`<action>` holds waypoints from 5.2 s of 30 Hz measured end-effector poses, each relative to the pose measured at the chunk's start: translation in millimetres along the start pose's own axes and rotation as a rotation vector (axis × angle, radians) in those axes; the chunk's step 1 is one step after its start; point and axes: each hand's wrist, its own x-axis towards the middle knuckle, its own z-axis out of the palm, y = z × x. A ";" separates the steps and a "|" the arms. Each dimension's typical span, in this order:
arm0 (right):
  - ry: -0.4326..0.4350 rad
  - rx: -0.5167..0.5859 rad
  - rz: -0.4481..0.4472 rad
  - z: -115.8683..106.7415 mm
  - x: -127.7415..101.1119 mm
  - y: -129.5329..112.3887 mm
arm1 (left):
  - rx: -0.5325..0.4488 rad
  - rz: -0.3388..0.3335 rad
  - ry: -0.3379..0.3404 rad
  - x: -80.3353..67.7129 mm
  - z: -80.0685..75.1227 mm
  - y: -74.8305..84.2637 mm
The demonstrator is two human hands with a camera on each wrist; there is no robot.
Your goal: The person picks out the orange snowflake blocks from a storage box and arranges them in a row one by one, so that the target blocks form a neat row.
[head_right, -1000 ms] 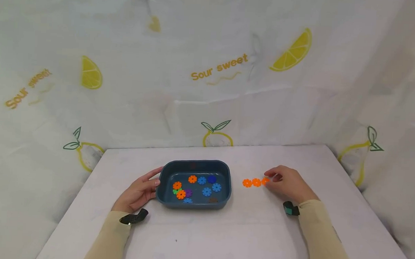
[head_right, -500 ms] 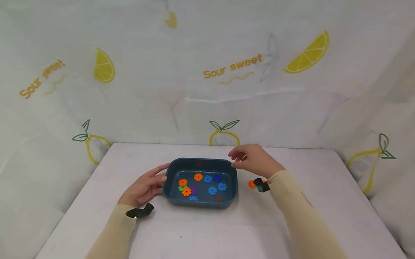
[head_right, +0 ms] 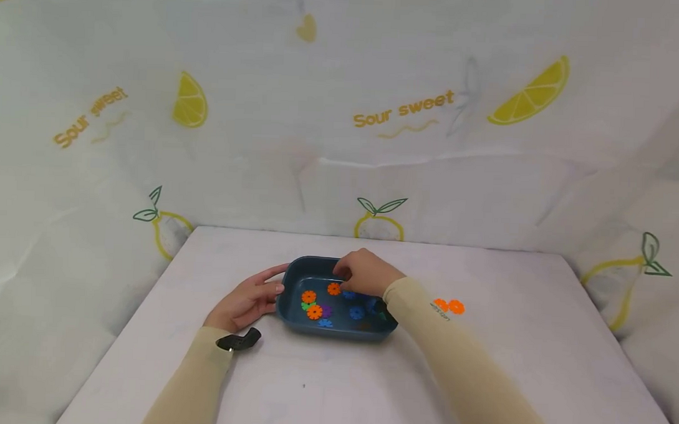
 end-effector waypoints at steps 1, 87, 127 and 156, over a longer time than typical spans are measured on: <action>-0.006 -0.014 0.000 3.5 2.2 -0.7 | -0.002 -0.001 0.001 0.3 -0.1 -0.1; 0.460 0.301 0.349 -11.2 -174.9 133.5 | -0.020 -0.004 -0.004 -2.3 3.6 -1.9; 0.436 0.193 0.468 12.4 -213.7 173.8 | -0.024 0.001 -0.022 -3.2 2.6 -5.3; 0.439 0.162 0.455 11.9 -211.4 170.9 | -0.060 0.003 -0.037 -1.9 3.5 -3.2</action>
